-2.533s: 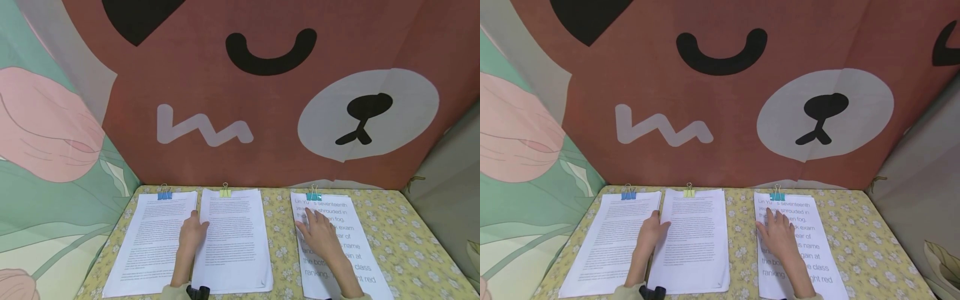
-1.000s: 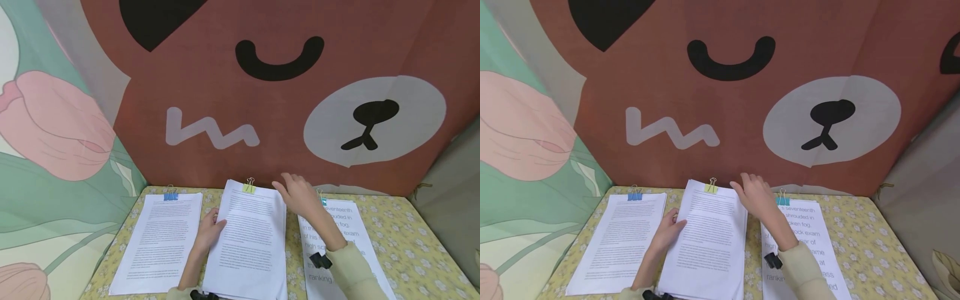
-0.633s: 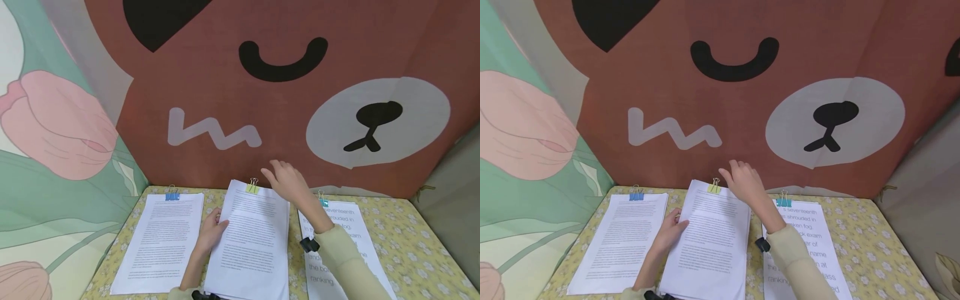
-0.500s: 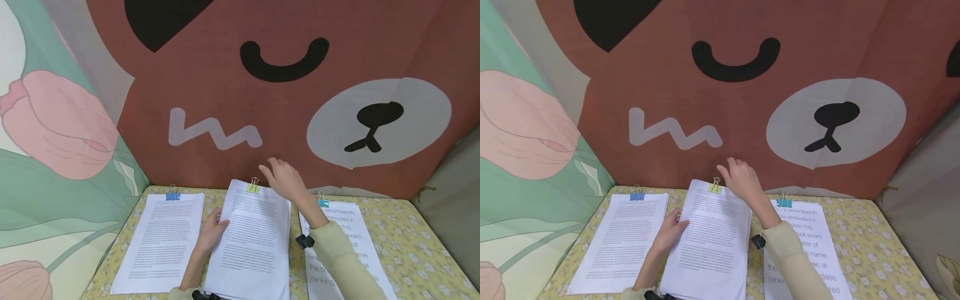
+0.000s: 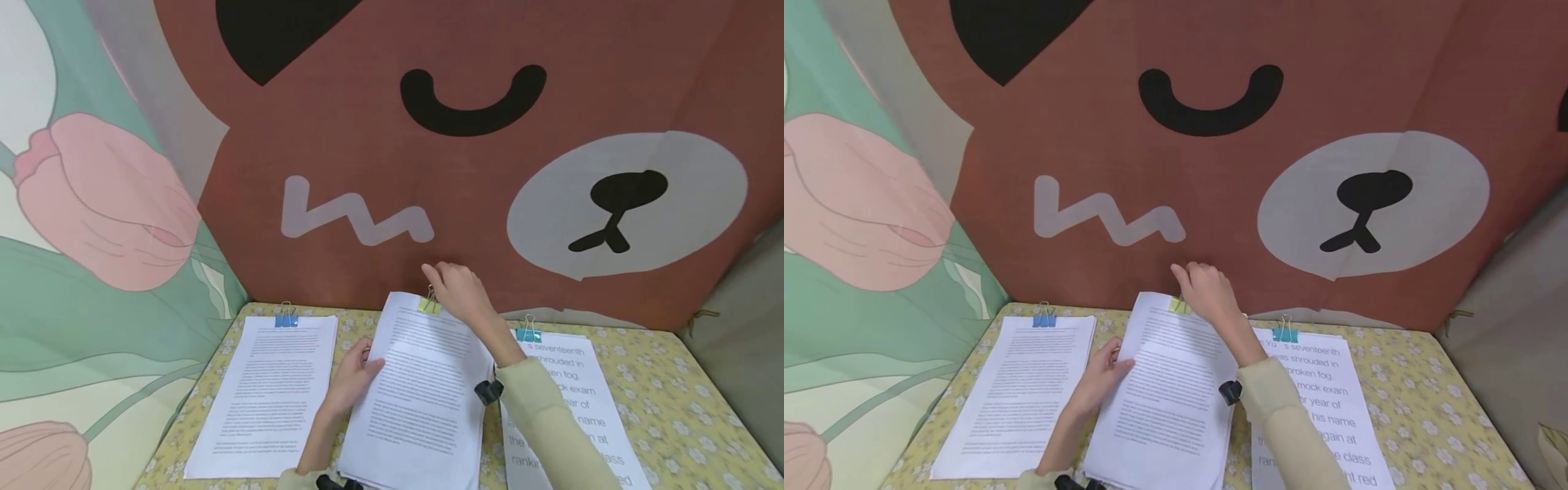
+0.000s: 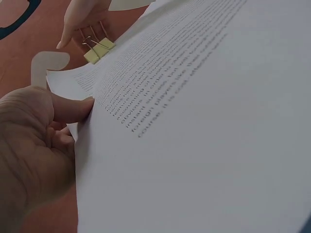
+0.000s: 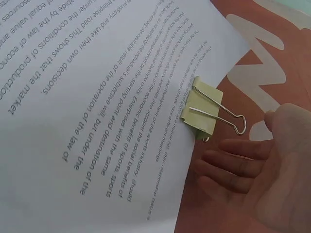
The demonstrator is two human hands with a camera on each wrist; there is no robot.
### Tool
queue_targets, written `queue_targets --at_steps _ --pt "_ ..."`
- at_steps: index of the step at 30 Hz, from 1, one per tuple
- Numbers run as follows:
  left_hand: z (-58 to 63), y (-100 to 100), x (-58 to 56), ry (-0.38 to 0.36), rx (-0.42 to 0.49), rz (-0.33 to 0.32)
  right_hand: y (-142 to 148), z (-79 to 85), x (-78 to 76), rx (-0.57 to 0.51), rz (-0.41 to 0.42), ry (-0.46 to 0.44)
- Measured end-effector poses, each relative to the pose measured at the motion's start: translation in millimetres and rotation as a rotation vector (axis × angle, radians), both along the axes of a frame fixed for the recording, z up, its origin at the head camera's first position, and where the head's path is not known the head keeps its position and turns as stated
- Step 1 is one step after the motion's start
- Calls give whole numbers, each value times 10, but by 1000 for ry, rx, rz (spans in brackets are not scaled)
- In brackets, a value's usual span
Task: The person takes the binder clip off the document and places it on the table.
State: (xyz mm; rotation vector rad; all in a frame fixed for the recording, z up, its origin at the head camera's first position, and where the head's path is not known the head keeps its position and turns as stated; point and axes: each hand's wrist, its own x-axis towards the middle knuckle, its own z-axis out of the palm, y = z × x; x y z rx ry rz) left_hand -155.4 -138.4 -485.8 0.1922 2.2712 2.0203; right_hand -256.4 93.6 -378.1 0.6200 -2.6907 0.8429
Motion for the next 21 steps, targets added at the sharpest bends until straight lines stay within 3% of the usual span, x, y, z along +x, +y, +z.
queue_targets --at_steps 6,21 --pt "35 11 22 0 24 -18 -41 14 -12 -15 7 -22" --pt "29 16 12 22 28 -40 -147 -20 -54 41 -130 13"
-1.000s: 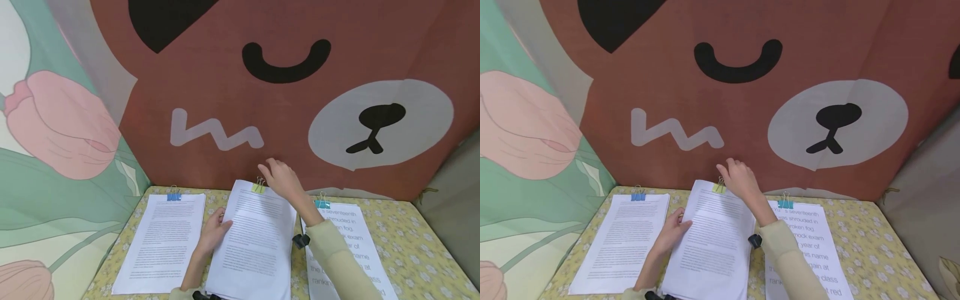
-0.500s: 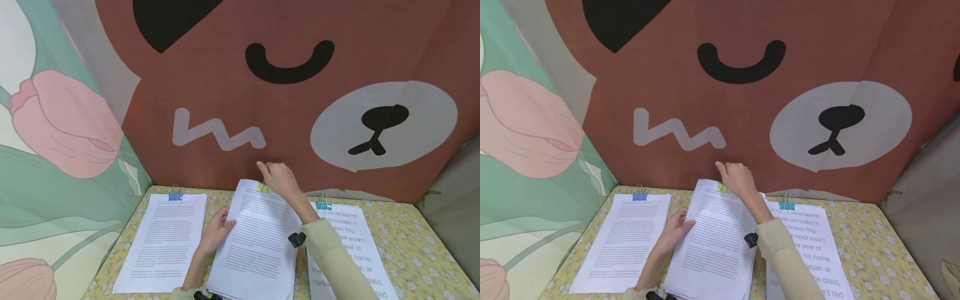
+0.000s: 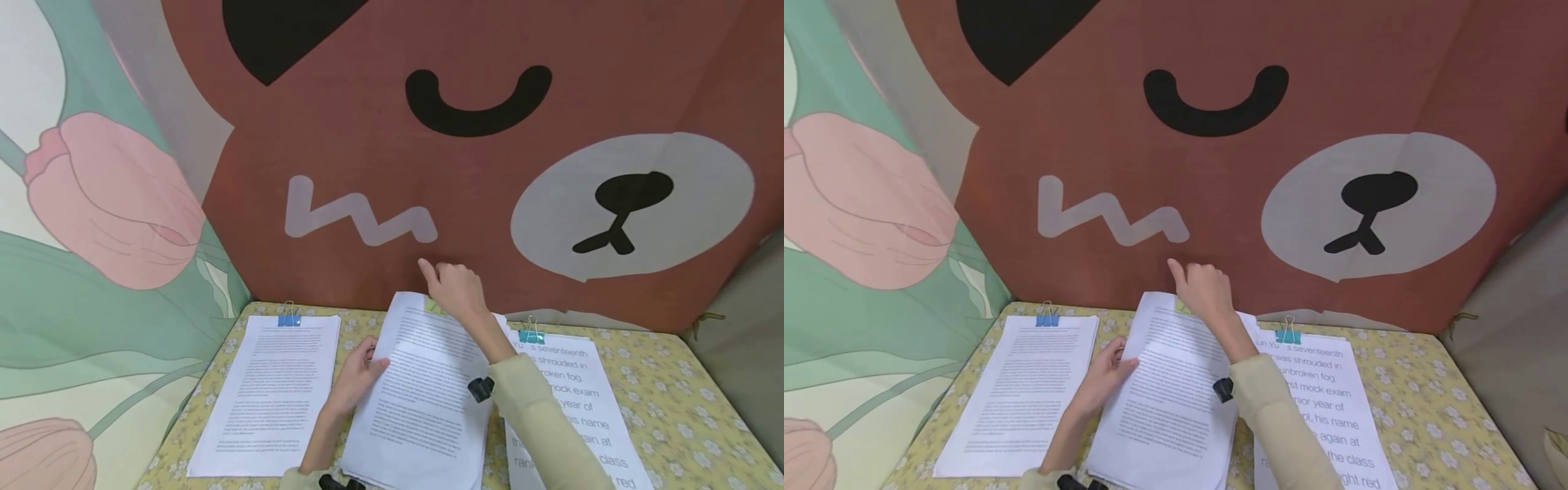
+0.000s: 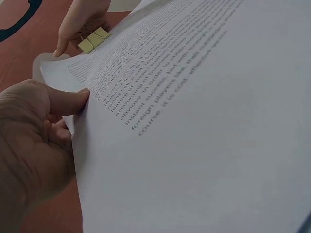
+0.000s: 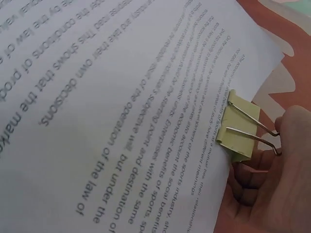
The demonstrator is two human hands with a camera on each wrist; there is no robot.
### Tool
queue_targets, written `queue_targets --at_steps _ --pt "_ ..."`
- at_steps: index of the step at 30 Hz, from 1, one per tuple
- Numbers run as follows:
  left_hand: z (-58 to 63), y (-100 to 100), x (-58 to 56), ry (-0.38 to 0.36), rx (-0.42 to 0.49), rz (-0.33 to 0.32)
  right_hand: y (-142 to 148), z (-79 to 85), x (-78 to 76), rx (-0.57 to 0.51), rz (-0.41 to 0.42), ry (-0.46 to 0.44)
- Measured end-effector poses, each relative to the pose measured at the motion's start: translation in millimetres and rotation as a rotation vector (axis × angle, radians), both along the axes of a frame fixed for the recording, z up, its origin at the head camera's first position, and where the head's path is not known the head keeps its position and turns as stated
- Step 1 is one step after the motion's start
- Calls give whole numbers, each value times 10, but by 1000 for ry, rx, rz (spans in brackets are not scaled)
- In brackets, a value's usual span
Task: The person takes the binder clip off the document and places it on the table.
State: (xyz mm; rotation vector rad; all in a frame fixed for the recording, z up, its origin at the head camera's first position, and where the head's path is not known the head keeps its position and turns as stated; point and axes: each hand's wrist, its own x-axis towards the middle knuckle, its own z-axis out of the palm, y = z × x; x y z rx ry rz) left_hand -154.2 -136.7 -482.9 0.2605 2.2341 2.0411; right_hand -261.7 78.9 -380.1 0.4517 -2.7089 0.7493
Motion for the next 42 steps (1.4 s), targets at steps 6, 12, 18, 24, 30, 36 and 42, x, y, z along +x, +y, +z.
queue_targets --at_steps 6,12,18,24,30,36,42 --pt "29 4 13 7 15 -6 -3 -34 -20 28 -17 72" --pt "24 -1 12 10 38 -29 17 -93 -30 42 -20 139" --pt "27 3 19 15 22 -31 34 -123 -25 3 -13 184" --pt "8 -12 26 9 2 -52 21 -148 -5 -70 4 257" --pt "-26 -23 29 -4 -29 -68 17 -154 -21 -158 -22 355" --pt "-43 -42 10 -8 -41 -30 88 -119 -25 -322 -86 370" --pt "-71 -100 -29 -34 -67 28 215 -142 36 -568 -158 138"
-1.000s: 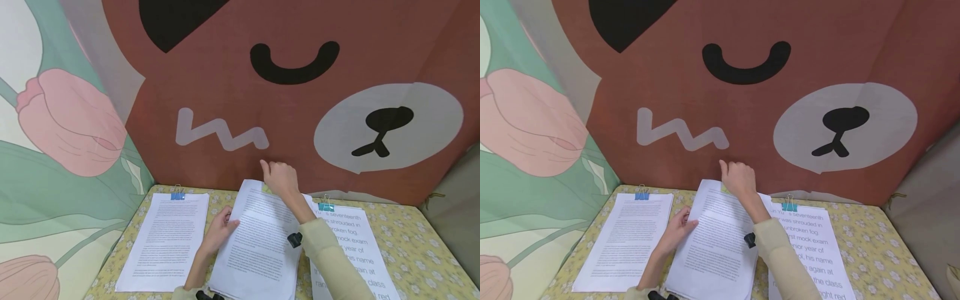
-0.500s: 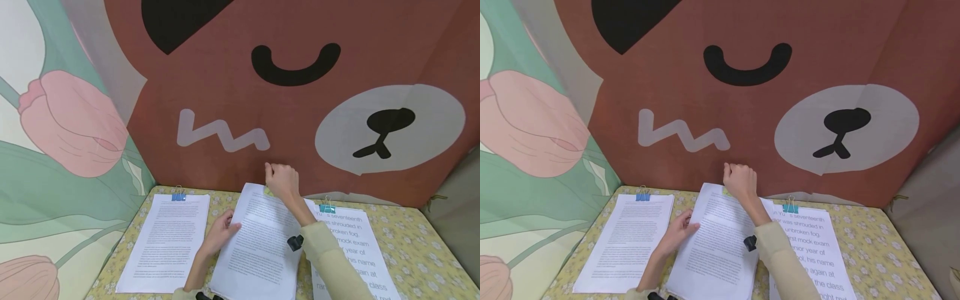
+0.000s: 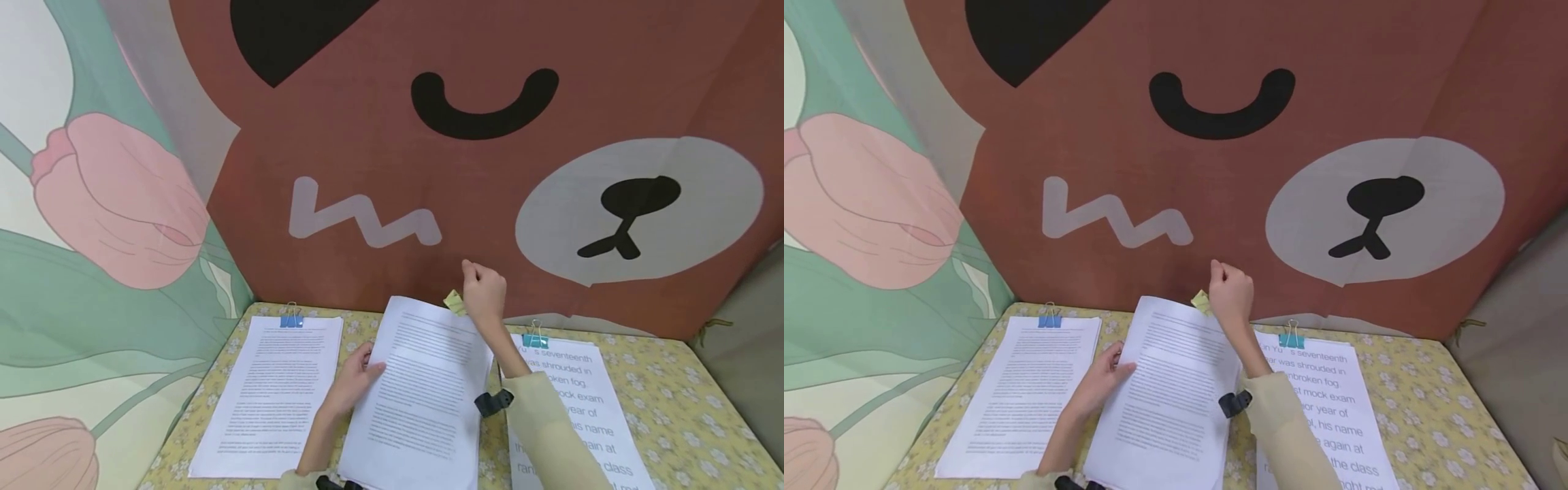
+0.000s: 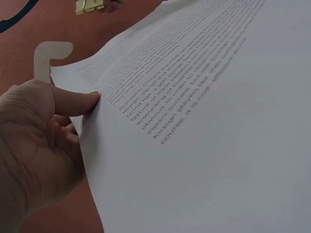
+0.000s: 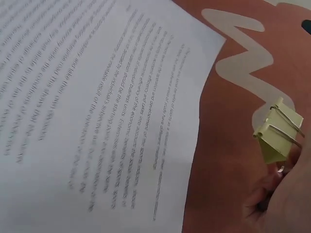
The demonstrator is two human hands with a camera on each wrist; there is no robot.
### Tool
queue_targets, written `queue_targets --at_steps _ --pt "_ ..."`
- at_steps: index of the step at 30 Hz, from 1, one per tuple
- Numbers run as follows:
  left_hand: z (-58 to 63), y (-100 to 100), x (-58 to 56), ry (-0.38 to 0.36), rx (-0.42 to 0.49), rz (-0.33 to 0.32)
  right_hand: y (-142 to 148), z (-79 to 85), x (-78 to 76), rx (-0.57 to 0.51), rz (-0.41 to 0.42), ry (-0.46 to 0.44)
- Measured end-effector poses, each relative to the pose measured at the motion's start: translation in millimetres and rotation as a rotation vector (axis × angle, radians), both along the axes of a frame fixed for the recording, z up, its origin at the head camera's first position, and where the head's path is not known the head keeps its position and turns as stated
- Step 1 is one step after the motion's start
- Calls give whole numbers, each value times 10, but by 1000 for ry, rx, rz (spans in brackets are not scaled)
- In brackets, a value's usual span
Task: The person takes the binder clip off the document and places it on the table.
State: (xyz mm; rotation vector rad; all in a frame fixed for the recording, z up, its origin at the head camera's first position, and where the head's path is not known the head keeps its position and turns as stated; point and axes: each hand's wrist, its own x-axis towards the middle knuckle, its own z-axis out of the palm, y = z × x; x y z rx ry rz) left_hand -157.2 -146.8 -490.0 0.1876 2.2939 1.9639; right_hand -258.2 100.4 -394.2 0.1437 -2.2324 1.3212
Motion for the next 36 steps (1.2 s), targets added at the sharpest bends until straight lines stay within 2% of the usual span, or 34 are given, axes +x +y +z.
queue_targets --at_steps 3,6,8,12,18,25,30,36 --pt "-15 -36 -16 -9 -11 18 80 -43 75 -85 29 -162" --pt "-21 -73 -20 -6 -24 47 160 -116 159 -117 68 -295" --pt "-21 -98 -22 2 -33 74 215 -178 224 -108 90 -360" --pt "-14 -145 -25 8 -27 120 316 -354 327 -54 93 -429" --pt "7 -193 -15 -9 -10 178 463 -713 388 113 56 -490" --pt "-11 -229 -3 9 1 230 550 -1082 428 299 29 -547" --pt "-15 -240 -21 -9 -10 240 537 -1192 459 360 65 -546" --pt "-25 -240 -30 -13 -31 233 543 -1173 516 401 151 -531"
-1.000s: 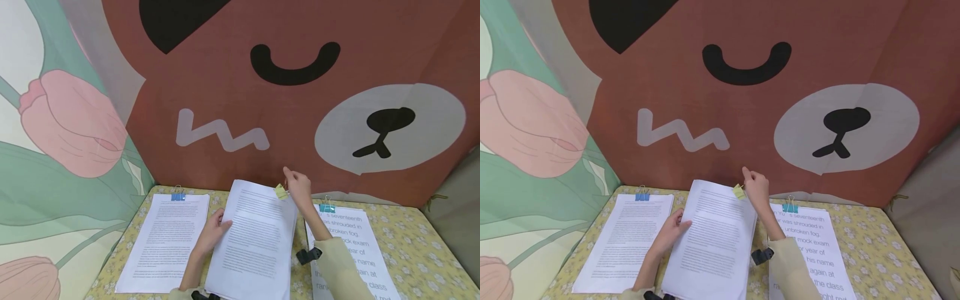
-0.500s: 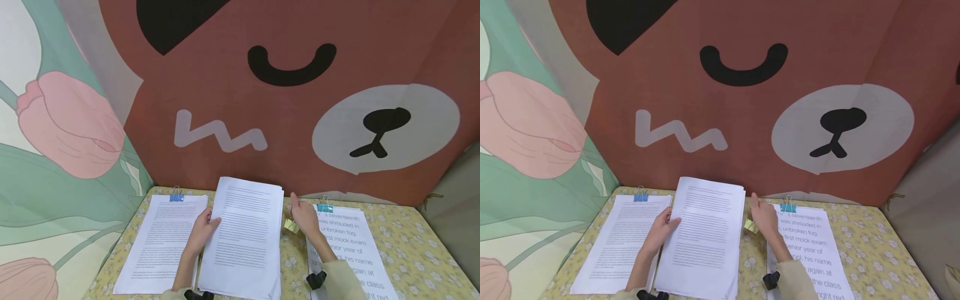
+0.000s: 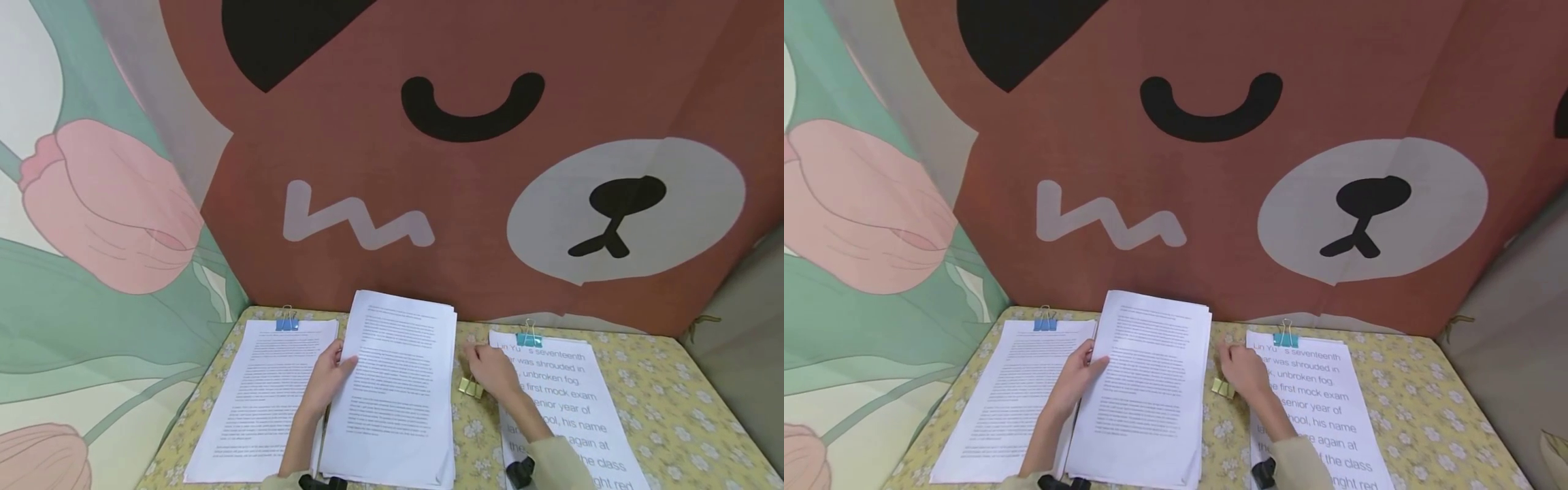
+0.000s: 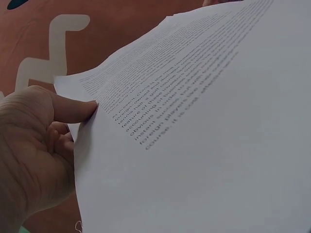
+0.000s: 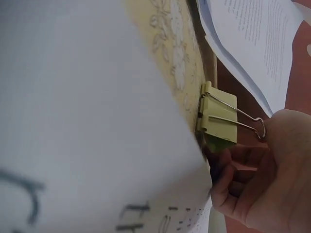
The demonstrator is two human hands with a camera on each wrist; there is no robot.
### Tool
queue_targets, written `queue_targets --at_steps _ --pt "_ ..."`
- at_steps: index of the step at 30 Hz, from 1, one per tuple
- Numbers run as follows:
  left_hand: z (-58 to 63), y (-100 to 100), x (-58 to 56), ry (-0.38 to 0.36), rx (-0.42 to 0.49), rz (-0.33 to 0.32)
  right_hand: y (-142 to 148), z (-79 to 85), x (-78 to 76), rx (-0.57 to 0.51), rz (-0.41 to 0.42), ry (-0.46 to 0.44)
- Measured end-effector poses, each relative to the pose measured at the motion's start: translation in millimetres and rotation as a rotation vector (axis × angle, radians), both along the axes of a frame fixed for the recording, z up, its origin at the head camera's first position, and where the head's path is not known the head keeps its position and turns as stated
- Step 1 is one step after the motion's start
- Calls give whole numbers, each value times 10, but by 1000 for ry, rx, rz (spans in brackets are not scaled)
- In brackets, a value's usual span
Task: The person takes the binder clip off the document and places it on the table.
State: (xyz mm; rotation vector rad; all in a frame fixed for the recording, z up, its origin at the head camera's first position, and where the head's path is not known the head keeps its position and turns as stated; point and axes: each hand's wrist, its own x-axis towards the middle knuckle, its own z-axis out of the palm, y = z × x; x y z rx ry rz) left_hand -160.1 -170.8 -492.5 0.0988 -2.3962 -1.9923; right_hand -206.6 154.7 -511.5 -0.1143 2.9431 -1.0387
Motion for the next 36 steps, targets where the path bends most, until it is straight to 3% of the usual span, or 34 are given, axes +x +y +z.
queue_targets --at_steps 4,12,20,28,36 --pt "-6 13 -8 -7 -11 -3 74 71 33 13 52 43" --pt "-6 34 -15 -11 -36 -7 268 172 61 30 65 165" --pt "-37 47 -8 -33 -49 17 470 162 124 28 12 127" --pt "-102 80 -23 -118 -136 108 671 199 302 18 -41 119" --pt "-111 111 -35 -141 -257 171 861 219 504 51 -120 92"
